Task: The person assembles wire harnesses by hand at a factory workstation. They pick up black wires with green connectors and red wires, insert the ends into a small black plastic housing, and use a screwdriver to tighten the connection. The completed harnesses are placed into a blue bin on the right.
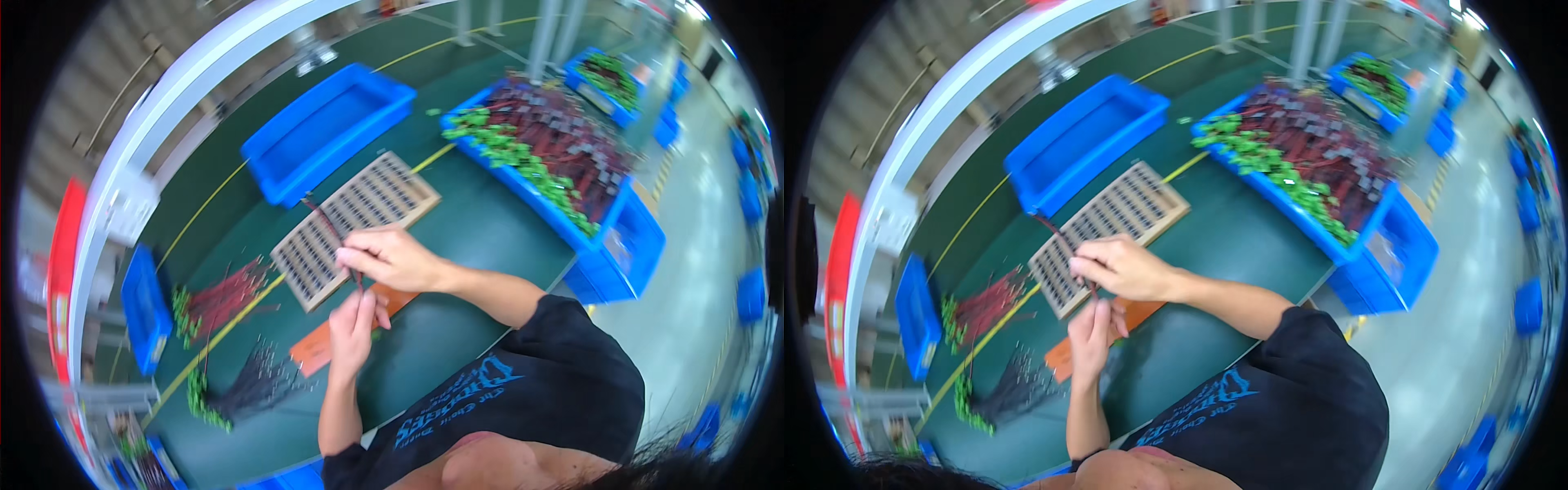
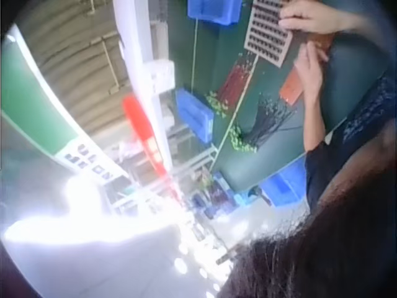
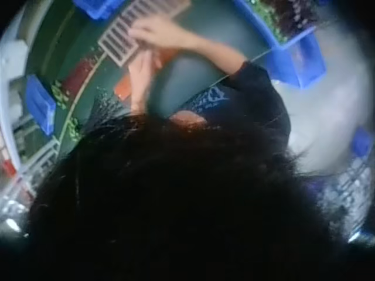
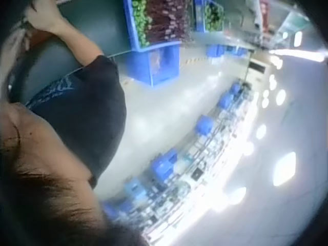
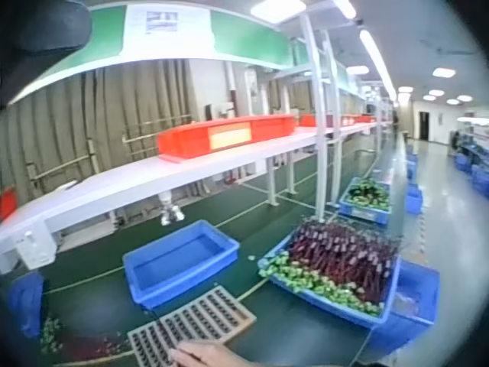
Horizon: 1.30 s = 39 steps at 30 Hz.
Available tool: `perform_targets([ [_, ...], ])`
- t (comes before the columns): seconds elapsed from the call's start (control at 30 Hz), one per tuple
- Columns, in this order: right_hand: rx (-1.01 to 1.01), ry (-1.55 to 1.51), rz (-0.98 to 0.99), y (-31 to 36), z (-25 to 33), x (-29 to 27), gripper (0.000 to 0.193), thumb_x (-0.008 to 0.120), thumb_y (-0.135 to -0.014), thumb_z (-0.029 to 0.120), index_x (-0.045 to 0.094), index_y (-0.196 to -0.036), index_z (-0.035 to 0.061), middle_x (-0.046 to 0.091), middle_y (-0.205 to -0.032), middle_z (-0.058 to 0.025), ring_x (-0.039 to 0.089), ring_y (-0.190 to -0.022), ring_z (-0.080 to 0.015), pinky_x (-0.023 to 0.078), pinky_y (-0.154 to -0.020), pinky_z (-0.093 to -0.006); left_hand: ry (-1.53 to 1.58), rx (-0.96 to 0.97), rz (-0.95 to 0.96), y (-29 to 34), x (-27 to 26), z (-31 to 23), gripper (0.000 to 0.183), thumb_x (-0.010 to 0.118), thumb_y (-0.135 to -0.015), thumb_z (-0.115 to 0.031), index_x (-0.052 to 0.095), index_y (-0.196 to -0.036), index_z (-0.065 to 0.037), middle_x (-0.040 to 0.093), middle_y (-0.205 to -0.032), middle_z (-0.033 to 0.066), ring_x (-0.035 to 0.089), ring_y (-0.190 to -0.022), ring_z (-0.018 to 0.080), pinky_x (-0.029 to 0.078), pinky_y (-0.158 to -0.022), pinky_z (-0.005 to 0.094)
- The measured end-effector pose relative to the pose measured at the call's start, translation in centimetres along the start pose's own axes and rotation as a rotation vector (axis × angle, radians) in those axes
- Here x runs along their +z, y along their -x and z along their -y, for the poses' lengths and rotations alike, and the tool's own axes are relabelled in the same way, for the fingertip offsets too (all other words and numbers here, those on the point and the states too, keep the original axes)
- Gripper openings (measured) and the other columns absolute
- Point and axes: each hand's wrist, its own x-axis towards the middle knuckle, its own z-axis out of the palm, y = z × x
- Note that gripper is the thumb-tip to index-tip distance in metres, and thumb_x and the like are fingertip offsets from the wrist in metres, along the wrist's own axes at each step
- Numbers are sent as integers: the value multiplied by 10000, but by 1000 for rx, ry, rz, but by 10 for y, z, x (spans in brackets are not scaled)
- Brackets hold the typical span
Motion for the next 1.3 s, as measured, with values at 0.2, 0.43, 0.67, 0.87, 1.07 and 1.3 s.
perform_targets([
  [0.2,212,-380,-329,51,32,-129,225,610,-1049,236,718,-991,47,718,-820,-31,590,-606,-53,449,-508,-195,-320,551,-336,12,28,6,256,546,-1027,-117,661,-1207,24,640,-1282,167,573,-1231,315,407,-1108,420],
  [0.43,283,-128,-880,134,11,-337,192,625,-1015,189,717,-1017,21,693,-882,-31,537,-539,-76,416,-447,-206,-313,494,-565,25,20,76,79,660,-944,14,711,-1003,22,680,-1082,132,607,-1096,316,474,-989,413],
  [0.67,801,503,-995,172,-41,-432,368,650,-1002,319,711,-977,-43,664,-707,-70,660,-531,-179,567,-530,-310,-378,585,-522,20,23,72,84,709,-903,25,726,-984,13,679,-1037,124,621,-1043,320,500,-918,418],
  [0.87,332,1338,-718,104,-22,-320,382,643,-1007,356,716,-1118,-2,708,-1068,-221,684,-1024,-405,549,-886,-476,-435,571,-518,17,22,73,83,740,-882,-3,746,-965,-5,682,-1004,123,638,-1031,325,504,-923,422],
  [1.07,161,725,-122,7,-94,-146,249,675,-965,195,692,-1090,-19,688,-1038,-224,676,-979,-401,542,-886,-466,-491,563,-474,18,19,77,104,765,-859,-43,755,-958,-12,693,-1004,106,655,-1008,316,513,-908,429],
  [1.3,30,1064,-255,-19,-183,-113,250,629,-990,211,716,-1085,-4,692,-1051,-234,659,-992,-429,534,-878,-489,-501,691,-484,23,7,81,167,756,-882,-65,740,-1043,-22,686,-1040,97,653,-1033,298,516,-917,415],
])
